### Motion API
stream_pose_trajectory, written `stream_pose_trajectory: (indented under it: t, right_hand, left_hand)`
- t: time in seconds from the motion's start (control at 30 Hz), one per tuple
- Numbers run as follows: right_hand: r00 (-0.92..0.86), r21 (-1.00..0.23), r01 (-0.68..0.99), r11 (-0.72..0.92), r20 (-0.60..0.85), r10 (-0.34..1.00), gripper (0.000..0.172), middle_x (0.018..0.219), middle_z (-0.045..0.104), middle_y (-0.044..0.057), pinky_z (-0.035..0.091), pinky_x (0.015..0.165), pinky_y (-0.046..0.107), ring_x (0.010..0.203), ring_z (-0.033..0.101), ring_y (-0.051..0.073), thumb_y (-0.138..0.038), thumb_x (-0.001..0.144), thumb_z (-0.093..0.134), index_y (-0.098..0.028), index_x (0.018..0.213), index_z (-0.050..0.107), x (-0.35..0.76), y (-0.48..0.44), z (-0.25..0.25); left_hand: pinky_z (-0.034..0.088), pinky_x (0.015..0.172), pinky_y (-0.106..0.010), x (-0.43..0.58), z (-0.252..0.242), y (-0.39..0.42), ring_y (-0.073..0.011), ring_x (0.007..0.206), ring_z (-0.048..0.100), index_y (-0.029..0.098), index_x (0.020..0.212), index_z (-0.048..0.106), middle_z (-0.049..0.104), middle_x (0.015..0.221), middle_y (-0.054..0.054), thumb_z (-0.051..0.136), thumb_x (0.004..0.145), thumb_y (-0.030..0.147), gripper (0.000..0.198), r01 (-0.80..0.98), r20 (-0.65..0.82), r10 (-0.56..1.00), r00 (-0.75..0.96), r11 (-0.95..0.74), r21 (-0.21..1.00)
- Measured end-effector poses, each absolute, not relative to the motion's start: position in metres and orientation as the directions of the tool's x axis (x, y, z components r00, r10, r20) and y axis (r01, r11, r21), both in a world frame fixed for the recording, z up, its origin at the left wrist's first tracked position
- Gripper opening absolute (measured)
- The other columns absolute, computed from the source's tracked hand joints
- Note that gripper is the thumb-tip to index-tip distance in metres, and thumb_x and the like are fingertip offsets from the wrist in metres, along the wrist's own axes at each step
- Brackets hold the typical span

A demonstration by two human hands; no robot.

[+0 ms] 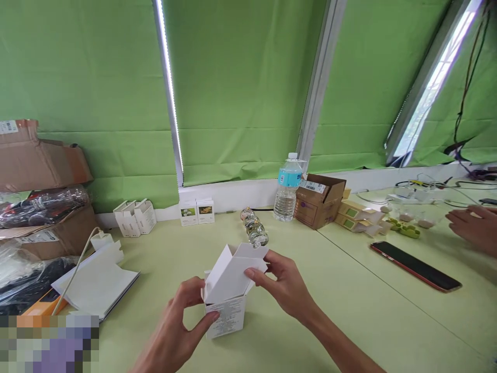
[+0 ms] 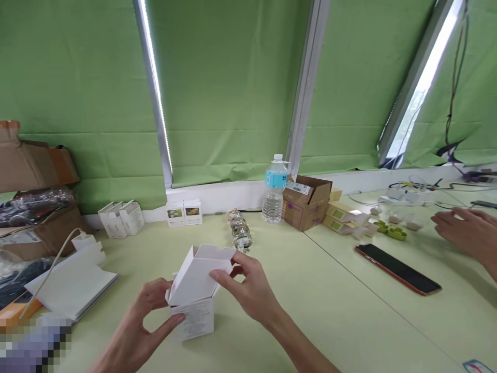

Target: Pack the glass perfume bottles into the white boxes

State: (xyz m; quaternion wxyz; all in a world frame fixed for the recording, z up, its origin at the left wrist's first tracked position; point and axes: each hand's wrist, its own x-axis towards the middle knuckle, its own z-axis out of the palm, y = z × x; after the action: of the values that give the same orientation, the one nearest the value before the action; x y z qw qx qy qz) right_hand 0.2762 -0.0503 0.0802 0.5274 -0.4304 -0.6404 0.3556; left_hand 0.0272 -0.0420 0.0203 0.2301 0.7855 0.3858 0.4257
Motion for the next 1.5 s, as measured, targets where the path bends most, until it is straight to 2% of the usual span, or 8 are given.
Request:
stream_pose_trajectory:
  t: [0.17,0.23,0.4,0.63,0.9,1.23,1.37,1.5]
  right_hand:
    - [-0.018,-0.874,0.205,0.440,0.446,0.895,0.037,0.124,0.062,0.008,0.055,0.079,0.033,0.096,0.062,0.022,-0.038,0.085,0.067,-0.024,0.119,0.061,0.275,-0.053,0.076]
    - [0.011,-0.854,0.186,0.487,0.497,0.868,0.041,0.122,0.062,0.007,0.053,0.082,0.032,0.098,0.061,0.021,-0.034,0.086,0.066,-0.027,0.125,0.056,0.273,-0.055,0.074]
    - [-0.022,-0.802,0.220,0.556,0.566,0.824,0.021,0.112,0.066,0.007,0.052,0.081,0.031,0.098,0.062,0.021,-0.032,0.093,0.056,-0.025,0.112,0.062,0.265,-0.062,0.075]
    - [-0.043,-0.675,0.438,0.593,0.643,0.764,0.019,0.102,0.068,0.006,0.051,0.077,0.029,0.091,0.064,0.021,-0.031,0.094,0.054,-0.025,0.108,0.065,0.259,-0.060,0.095]
    - [-0.144,-0.597,0.488,0.637,0.665,0.733,0.016,0.096,0.069,0.005,0.051,0.080,0.032,0.092,0.063,0.021,-0.028,0.093,0.054,-0.025,0.105,0.065,0.253,-0.062,0.105]
    - [-0.238,-0.305,0.535,0.788,0.840,0.488,0.037,0.110,0.070,0.004,0.048,0.097,0.043,0.111,0.060,0.023,-0.008,0.090,0.054,-0.027,0.121,0.057,0.252,-0.066,0.094]
    - [-0.393,-0.159,0.622,0.767,0.783,0.482,0.035,0.104,0.072,0.004,0.038,0.108,0.052,0.117,0.057,0.025,-0.006,0.091,0.048,-0.025,0.119,0.057,0.252,-0.063,0.082]
    - [-0.550,-0.097,0.672,0.734,0.599,0.582,0.024,0.095,0.071,0.006,0.023,0.114,0.062,0.134,0.040,0.032,-0.018,0.092,0.054,-0.020,0.115,0.061,0.248,-0.064,0.075]
  left_hand:
    - [0.061,0.081,-0.031,0.029,0.024,-0.043,-0.0149,0.086,0.070,0.034,0.118,0.045,0.067,0.115,0.000,0.063,0.086,0.033,0.037,0.475,0.501,0.775,0.385,-0.633,0.612]
    - [0.059,0.082,-0.031,0.028,0.027,-0.044,-0.0146,0.088,0.068,0.034,0.118,0.044,0.067,0.114,0.000,0.062,0.086,0.032,0.037,0.487,0.496,0.768,0.406,-0.641,0.593]
    - [0.056,0.083,-0.031,0.026,0.030,-0.043,-0.0164,0.092,0.065,0.032,0.117,0.045,0.066,0.112,-0.001,0.062,0.087,0.032,0.035,0.517,0.487,0.749,0.450,-0.663,0.542]
    - [0.053,0.080,-0.028,0.028,0.039,-0.044,-0.0160,0.090,0.063,0.028,0.107,0.052,0.065,0.106,-0.002,0.058,0.089,0.029,0.020,0.490,0.457,0.740,0.493,-0.670,0.557]
    - [0.053,0.081,-0.030,0.030,0.035,-0.042,-0.0180,0.091,0.064,0.028,0.111,0.052,0.066,0.102,-0.003,0.058,0.089,0.033,0.024,0.521,0.434,0.764,0.476,-0.643,0.561]
    - [0.057,0.076,-0.031,0.027,0.023,-0.036,-0.0200,0.090,0.069,0.029,0.113,0.049,0.069,0.100,-0.001,0.062,0.085,0.039,0.032,0.583,0.456,0.825,0.334,-0.561,0.588]
    - [0.058,0.076,-0.034,0.024,0.019,-0.033,-0.0222,0.093,0.070,0.028,0.115,0.045,0.069,0.102,-0.003,0.062,0.085,0.040,0.037,0.589,0.455,0.837,0.304,-0.541,0.600]
    - [0.058,0.080,-0.038,0.023,0.018,-0.032,-0.0234,0.097,0.069,0.028,0.117,0.041,0.067,0.109,-0.007,0.063,0.084,0.041,0.042,0.559,0.478,0.833,0.280,-0.546,0.624]
